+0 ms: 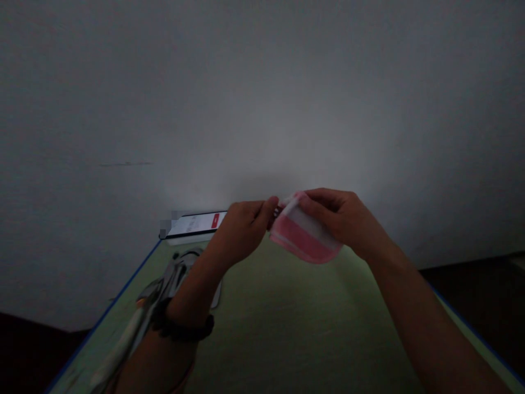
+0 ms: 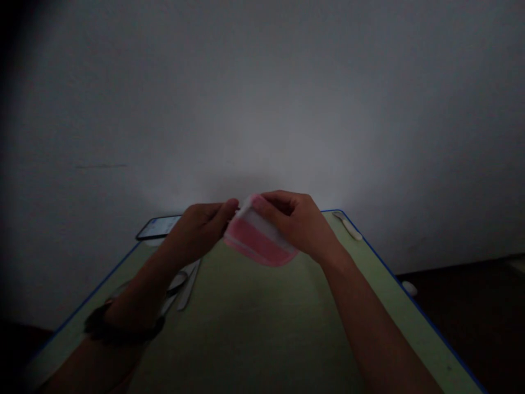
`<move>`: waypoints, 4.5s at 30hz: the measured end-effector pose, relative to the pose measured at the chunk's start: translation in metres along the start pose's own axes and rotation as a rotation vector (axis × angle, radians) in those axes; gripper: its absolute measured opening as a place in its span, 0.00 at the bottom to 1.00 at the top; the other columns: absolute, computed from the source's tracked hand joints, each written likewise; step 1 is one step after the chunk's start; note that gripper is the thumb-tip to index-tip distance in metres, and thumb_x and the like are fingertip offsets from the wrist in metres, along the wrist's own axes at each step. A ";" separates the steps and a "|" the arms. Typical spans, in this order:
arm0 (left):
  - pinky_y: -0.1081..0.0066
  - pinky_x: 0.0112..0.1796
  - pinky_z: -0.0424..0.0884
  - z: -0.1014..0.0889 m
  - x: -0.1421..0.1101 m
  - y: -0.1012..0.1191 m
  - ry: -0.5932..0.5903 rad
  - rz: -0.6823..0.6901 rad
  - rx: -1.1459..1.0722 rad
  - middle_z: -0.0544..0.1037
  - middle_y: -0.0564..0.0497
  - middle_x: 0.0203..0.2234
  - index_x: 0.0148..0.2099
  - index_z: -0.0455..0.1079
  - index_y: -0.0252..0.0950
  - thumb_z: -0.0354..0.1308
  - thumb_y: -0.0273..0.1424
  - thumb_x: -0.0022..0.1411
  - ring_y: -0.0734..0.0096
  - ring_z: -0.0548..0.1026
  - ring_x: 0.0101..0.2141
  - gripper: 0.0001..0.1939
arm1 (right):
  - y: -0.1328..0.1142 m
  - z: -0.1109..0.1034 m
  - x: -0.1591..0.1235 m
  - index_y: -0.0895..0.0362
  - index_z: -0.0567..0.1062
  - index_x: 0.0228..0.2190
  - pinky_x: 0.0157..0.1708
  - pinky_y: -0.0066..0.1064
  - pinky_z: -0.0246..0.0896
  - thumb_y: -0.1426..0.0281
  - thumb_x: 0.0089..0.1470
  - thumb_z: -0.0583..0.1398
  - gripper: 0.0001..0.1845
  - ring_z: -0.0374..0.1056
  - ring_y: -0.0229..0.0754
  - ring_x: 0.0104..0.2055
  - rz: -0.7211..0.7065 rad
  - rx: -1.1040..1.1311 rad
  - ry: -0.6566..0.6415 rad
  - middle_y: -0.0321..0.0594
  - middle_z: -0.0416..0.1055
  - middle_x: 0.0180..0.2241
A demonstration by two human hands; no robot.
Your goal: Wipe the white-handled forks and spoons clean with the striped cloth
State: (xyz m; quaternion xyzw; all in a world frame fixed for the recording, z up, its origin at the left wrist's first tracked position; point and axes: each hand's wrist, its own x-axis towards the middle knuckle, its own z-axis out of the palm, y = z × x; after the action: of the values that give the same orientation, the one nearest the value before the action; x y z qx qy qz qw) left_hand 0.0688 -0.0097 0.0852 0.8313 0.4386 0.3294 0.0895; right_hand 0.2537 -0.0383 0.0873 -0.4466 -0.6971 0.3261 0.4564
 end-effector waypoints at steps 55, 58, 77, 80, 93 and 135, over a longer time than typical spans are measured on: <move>0.75 0.24 0.56 -0.003 0.001 -0.008 -0.124 0.215 0.275 0.69 0.55 0.15 0.26 0.69 0.35 0.43 0.37 0.65 0.75 0.65 0.18 0.20 | 0.017 0.024 0.001 0.58 0.69 0.32 0.30 0.25 0.55 0.61 0.58 0.47 0.17 0.62 0.35 0.30 -0.042 -0.157 -0.377 0.37 0.70 0.30; 0.75 0.25 0.57 -0.002 0.002 -0.019 -0.106 0.167 0.279 0.71 0.54 0.17 0.28 0.70 0.36 0.41 0.38 0.65 0.75 0.68 0.20 0.21 | 0.022 0.024 0.003 0.59 0.69 0.30 0.26 0.24 0.53 0.60 0.57 0.47 0.18 0.60 0.34 0.27 -0.021 -0.162 -0.404 0.36 0.68 0.27; 0.73 0.27 0.63 0.099 -0.042 -0.031 -0.014 -0.331 -0.362 0.74 0.51 0.23 0.29 0.68 0.34 0.44 0.38 0.60 0.69 0.69 0.26 0.17 | 0.129 0.050 -0.013 0.59 0.70 0.25 0.23 0.26 0.51 0.56 0.47 0.58 0.17 0.56 0.32 0.22 0.405 0.562 -0.391 0.34 0.64 0.22; 0.73 0.27 0.65 0.105 -0.060 -0.018 -0.043 -0.377 -0.508 0.76 0.49 0.25 0.29 0.68 0.35 0.46 0.38 0.58 0.67 0.71 0.27 0.15 | 0.125 0.046 -0.025 0.60 0.69 0.25 0.22 0.25 0.50 0.55 0.48 0.57 0.18 0.55 0.31 0.21 0.422 0.554 -0.445 0.33 0.62 0.21; 0.76 0.20 0.63 0.101 -0.067 -0.017 -0.063 -0.582 -0.799 0.69 0.53 0.15 0.20 0.66 0.36 0.53 0.39 0.54 0.72 0.66 0.19 0.16 | 0.117 0.048 -0.034 0.60 0.65 0.22 0.17 0.22 0.43 0.55 0.53 0.51 0.21 0.48 0.29 0.20 0.241 0.128 -0.639 0.31 0.55 0.19; 0.75 0.18 0.54 0.105 -0.061 -0.033 -0.054 -0.558 -0.556 0.59 0.58 0.12 0.20 0.58 0.37 0.46 0.43 0.59 0.74 0.60 0.16 0.20 | 0.115 0.051 -0.038 0.58 0.61 0.18 0.17 0.25 0.40 0.60 0.52 0.52 0.18 0.48 0.30 0.18 0.160 -0.165 -0.427 0.31 0.54 0.16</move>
State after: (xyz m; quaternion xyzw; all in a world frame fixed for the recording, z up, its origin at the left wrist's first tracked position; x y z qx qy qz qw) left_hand 0.0884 -0.0232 -0.0388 0.6327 0.5392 0.3767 0.4087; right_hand 0.2504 -0.0307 -0.0439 -0.4573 -0.7644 0.3902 0.2332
